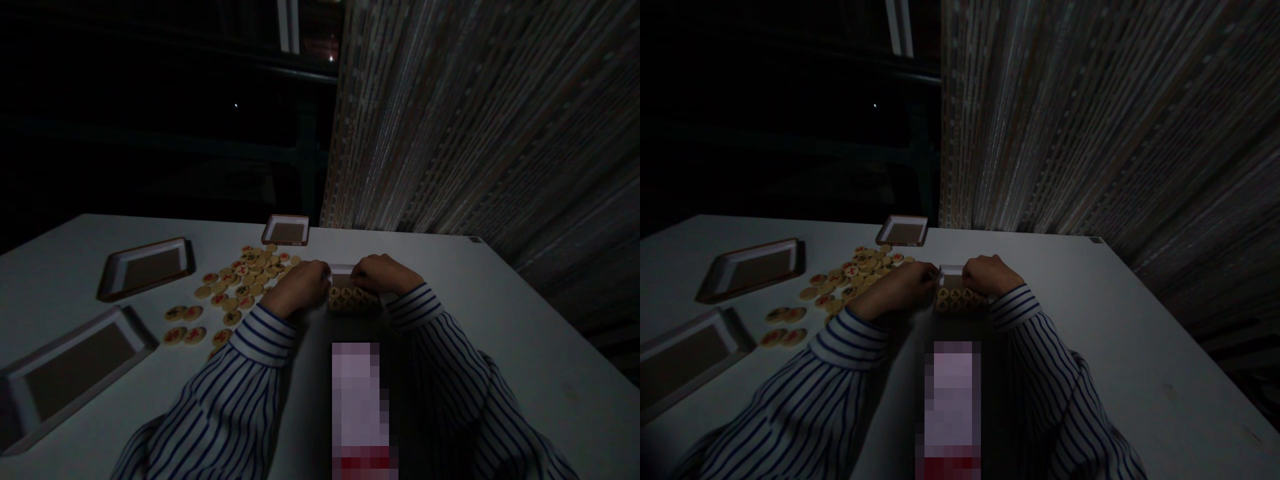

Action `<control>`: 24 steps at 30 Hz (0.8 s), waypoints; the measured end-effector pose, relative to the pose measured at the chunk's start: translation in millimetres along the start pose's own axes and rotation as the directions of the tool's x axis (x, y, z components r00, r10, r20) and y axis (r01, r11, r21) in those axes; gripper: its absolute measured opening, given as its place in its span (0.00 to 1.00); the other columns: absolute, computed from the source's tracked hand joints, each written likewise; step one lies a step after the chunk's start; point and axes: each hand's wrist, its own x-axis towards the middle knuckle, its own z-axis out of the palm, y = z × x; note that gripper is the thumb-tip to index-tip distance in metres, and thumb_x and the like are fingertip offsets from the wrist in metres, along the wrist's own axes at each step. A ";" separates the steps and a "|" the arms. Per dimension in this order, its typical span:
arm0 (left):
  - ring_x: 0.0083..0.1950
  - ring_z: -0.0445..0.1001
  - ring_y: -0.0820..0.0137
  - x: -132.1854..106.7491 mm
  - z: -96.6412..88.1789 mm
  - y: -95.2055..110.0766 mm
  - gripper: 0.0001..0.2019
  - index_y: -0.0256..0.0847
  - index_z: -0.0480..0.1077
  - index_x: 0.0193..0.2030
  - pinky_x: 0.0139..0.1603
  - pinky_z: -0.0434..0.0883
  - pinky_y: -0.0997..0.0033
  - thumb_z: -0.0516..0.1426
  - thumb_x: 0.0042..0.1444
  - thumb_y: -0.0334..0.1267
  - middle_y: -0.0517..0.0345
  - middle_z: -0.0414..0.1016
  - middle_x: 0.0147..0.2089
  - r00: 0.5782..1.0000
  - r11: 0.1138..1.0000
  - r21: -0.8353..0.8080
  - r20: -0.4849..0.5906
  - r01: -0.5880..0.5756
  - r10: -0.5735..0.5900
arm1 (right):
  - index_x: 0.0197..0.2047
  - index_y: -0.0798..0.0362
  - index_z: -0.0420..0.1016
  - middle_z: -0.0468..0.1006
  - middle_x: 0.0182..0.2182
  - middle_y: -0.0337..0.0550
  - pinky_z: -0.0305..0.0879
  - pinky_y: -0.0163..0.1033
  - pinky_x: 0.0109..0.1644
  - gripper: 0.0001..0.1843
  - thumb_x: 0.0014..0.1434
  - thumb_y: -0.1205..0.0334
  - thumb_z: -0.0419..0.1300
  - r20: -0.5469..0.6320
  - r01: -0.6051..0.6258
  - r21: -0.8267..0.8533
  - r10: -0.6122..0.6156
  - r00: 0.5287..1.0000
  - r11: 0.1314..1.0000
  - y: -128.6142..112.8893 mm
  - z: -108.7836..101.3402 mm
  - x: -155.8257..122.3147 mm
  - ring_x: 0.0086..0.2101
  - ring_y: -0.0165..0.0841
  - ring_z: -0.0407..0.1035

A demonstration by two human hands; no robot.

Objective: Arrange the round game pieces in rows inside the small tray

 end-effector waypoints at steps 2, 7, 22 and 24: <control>0.38 0.74 0.66 -0.3 -0.4 0.2 0.14 0.39 0.72 0.41 0.34 0.66 0.73 0.49 0.53 0.36 0.49 0.77 0.38 1.000 1.000 0.003 0.004 -0.001 0.001 | 0.42 0.50 0.76 0.78 0.40 0.47 0.62 0.40 0.41 0.16 0.55 0.58 0.51 0.004 -0.005 -0.003 0.005 1.000 1.000 -0.2 -0.2 0.2 0.41 0.40 0.70; 0.40 0.74 0.66 0.6 -0.6 -0.6 0.14 0.38 0.72 0.43 0.35 0.66 0.73 0.50 0.52 0.35 0.49 0.77 0.40 1.000 1.000 0.002 0.008 0.001 -0.001 | 0.43 0.51 0.76 0.78 0.40 0.48 0.62 0.40 0.41 0.16 0.55 0.58 0.51 0.024 -0.009 0.012 0.009 1.000 1.000 -1.5 -2.6 0.1 0.41 0.40 0.70; 0.42 0.73 0.66 2.1 0.4 -3.7 0.14 0.40 0.72 0.43 0.38 0.66 0.73 0.50 0.52 0.36 0.50 0.76 0.42 0.999 0.999 -0.015 0.007 0.031 -0.031 | 0.43 0.49 0.76 0.78 0.41 0.45 0.60 0.38 0.40 0.15 0.56 0.57 0.52 -0.026 -0.007 0.028 0.008 1.000 1.000 0.6 -8.2 -5.7 0.41 0.39 0.70; 0.43 0.73 0.66 1.8 -1.1 -3.5 0.14 0.40 0.72 0.44 0.39 0.67 0.73 0.51 0.52 0.36 0.50 0.76 0.42 0.999 0.999 -0.027 0.009 0.046 -0.045 | 0.43 0.49 0.76 0.77 0.41 0.45 0.60 0.38 0.40 0.15 0.56 0.58 0.52 -0.050 -0.013 0.034 0.015 0.999 0.999 3.7 -10.1 -7.1 0.41 0.38 0.70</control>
